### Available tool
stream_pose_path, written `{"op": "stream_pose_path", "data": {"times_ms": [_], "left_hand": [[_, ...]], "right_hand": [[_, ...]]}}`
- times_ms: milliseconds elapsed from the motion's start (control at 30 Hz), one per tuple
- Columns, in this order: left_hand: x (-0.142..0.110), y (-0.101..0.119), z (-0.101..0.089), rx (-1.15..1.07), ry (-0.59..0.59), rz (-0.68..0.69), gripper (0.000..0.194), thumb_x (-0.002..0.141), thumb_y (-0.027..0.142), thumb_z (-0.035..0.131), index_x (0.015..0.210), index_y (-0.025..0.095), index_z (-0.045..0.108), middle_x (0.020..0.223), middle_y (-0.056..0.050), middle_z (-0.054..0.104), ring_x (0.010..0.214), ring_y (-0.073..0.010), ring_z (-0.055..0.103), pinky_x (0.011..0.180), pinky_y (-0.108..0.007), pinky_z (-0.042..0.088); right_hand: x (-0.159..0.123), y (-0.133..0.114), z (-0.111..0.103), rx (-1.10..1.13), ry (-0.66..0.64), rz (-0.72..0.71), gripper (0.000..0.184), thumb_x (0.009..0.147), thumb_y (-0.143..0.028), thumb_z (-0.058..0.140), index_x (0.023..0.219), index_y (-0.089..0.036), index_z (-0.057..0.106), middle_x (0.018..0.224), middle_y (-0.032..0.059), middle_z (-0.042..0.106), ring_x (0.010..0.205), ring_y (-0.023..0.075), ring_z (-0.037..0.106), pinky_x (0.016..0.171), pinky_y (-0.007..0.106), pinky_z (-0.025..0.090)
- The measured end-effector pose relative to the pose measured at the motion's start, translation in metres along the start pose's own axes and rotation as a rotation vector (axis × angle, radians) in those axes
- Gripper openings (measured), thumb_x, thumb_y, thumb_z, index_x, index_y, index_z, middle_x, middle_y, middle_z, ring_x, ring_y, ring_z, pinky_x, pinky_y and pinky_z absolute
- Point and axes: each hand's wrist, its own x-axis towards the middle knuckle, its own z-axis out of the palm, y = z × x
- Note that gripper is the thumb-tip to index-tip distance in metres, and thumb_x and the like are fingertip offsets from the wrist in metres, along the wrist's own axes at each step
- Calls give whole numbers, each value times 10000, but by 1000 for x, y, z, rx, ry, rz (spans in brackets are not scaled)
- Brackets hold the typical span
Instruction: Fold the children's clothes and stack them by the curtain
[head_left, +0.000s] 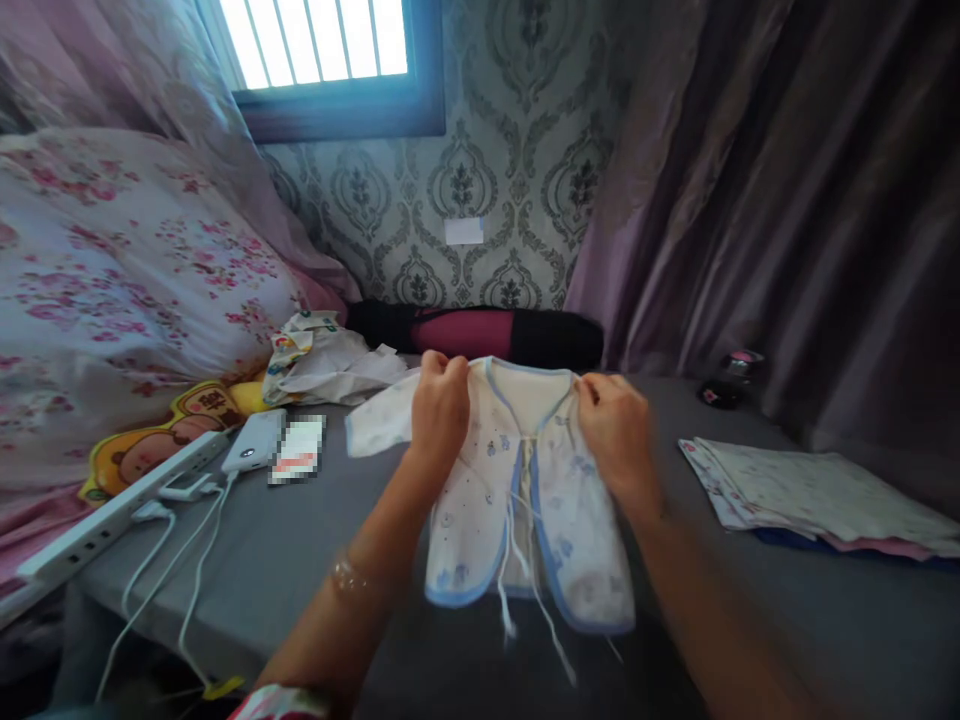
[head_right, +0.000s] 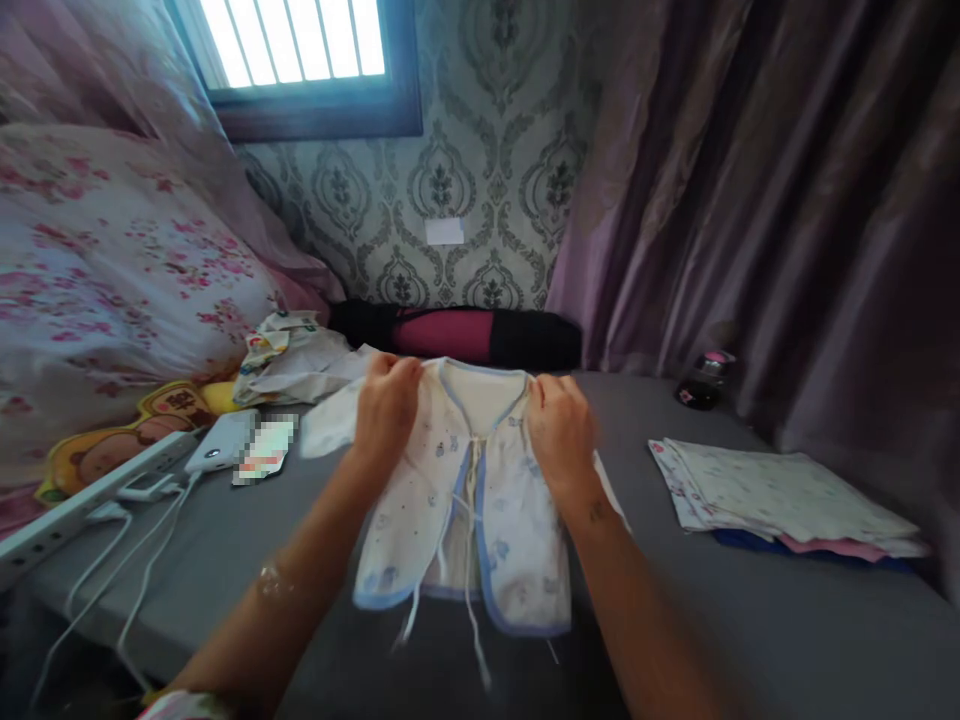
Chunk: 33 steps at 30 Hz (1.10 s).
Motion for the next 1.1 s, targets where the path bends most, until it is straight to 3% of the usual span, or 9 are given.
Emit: {"op": "stream_pose_path", "data": {"times_ms": [133, 267, 400, 600, 900, 1100], "left_hand": [[-17, -35, 71, 95, -378, -108, 276, 948, 213, 338, 908, 177, 608, 978, -93, 506, 794, -178, 538, 707, -287, 418], [-28, -51, 111, 114, -535, -168, 287, 956, 208, 314, 1009, 187, 595, 1078, -117, 518, 847, -193, 565, 719, -292, 410], [-27, -54, 127, 124, -567, -149, 300, 959, 192, 301, 1032, 168, 591, 1105, -137, 536, 933, -213, 567, 762, -299, 414], [-27, -61, 146, 180, -640, -150, 294, 960, 210, 318, 1048, 157, 594, 1096, -141, 565, 978, -224, 580, 758, -296, 432], [-27, -72, 163, 173, -753, -152, 320, 925, 431, 442, 1028, 210, 648, 1093, -98, 579, 969, -204, 602, 759, -258, 442], [-19, -75, 177, 204, -659, -113, 331, 952, 399, 390, 1014, 207, 652, 1081, -101, 562, 959, -204, 582, 761, -269, 432]], "right_hand": [[-11, 21, 62, -171, -286, 68, 303, 960, -267, 362, 940, -183, 652, 960, 112, 645, 870, 224, 615, 700, 301, 405], [-21, 38, 102, -246, -385, 74, 332, 979, -268, 300, 991, -186, 622, 1036, 119, 637, 868, 229, 635, 680, 306, 415], [-24, 48, 122, -282, -413, 52, 337, 985, -275, 280, 1018, -184, 604, 1067, 129, 627, 868, 232, 647, 683, 307, 426], [-25, 55, 134, -298, -493, 59, 329, 988, -280, 290, 1069, -186, 595, 1096, 128, 614, 914, 222, 637, 723, 296, 431], [-15, 69, 154, -301, -699, 74, 324, 977, -366, 372, 1061, -208, 642, 1108, 103, 622, 1034, 209, 593, 814, 283, 416], [-11, 72, 170, -339, -572, 43, 334, 990, -359, 327, 1065, -214, 618, 1101, 96, 615, 951, 205, 620, 770, 286, 430]]}}
